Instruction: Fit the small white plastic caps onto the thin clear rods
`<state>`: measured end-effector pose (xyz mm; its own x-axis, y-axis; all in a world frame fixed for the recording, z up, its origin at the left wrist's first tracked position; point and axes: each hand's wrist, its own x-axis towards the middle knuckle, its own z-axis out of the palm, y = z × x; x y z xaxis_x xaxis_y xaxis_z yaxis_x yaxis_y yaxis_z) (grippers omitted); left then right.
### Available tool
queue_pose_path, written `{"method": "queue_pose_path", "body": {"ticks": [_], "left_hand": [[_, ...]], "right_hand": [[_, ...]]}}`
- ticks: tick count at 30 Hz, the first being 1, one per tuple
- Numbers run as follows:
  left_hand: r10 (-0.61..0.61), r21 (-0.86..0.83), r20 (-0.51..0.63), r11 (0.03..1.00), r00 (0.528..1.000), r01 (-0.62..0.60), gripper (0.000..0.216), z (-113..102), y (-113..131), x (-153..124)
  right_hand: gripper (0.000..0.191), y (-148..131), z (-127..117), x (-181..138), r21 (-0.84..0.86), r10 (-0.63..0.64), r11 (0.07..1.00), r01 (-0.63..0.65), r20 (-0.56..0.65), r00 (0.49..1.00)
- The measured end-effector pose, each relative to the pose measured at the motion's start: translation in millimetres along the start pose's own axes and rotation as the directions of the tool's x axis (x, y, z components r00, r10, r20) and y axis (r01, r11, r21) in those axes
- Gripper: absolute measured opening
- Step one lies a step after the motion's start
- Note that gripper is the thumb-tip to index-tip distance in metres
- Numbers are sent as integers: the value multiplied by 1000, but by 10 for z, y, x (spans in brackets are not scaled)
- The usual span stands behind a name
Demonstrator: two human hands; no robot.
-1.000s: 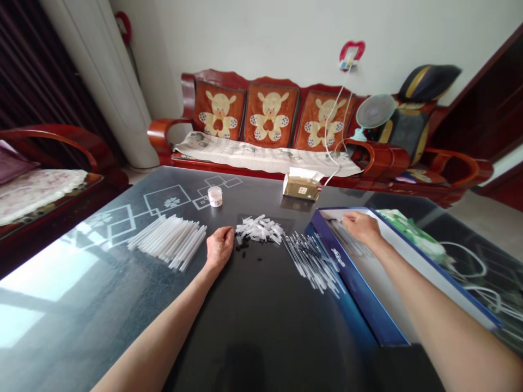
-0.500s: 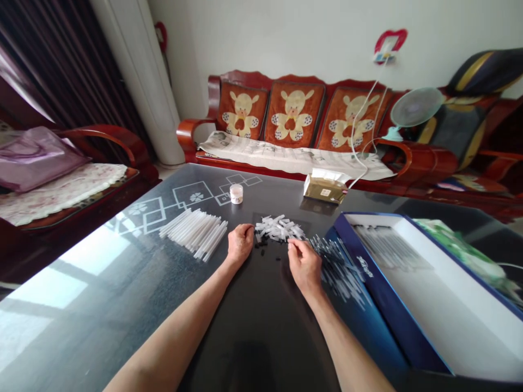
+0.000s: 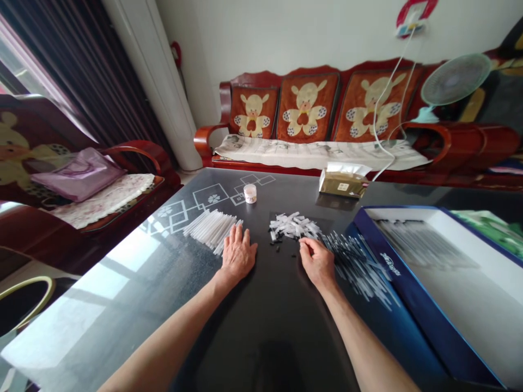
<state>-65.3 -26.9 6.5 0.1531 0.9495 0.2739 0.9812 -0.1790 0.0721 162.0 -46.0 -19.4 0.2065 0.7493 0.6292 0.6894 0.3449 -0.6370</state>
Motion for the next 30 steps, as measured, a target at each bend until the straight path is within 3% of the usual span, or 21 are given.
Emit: {"method": "queue_pose_path", "body": {"ticks": [5,12,14,18,23,26,30], "left_hand": [[-8,9,44,1000,999,8,50,34,29,-105],[52,-20,-2,998,999,-52,48,-56,134,-122],[35,1,-44,999,998,-35,48,-116,6,-27],[-113,74,-107,990,988,122,53,-209,-451,290],[-284,65,-5,957,959,284,64,-215,-841,511],[-302,56,88,953,949,298,66,-159,-801,447],[-287,81,103,957,952,279,65,-100,-596,299]], "right_hand": [[19,4,-2,5,0,1,1000,-1,3,1000],[19,-13,-5,10,5,15,1000,-15,12,1000],[19,-9,-2,10,4,16,1000,-16,12,1000],[19,0,6,6,3,22,1000,-22,20,1000],[19,11,15,-1,-1,23,1000,-23,21,1000],[19,17,16,-3,-3,23,1000,-23,22,999],[19,18,13,1,-2,22,1000,-22,25,999]]}}
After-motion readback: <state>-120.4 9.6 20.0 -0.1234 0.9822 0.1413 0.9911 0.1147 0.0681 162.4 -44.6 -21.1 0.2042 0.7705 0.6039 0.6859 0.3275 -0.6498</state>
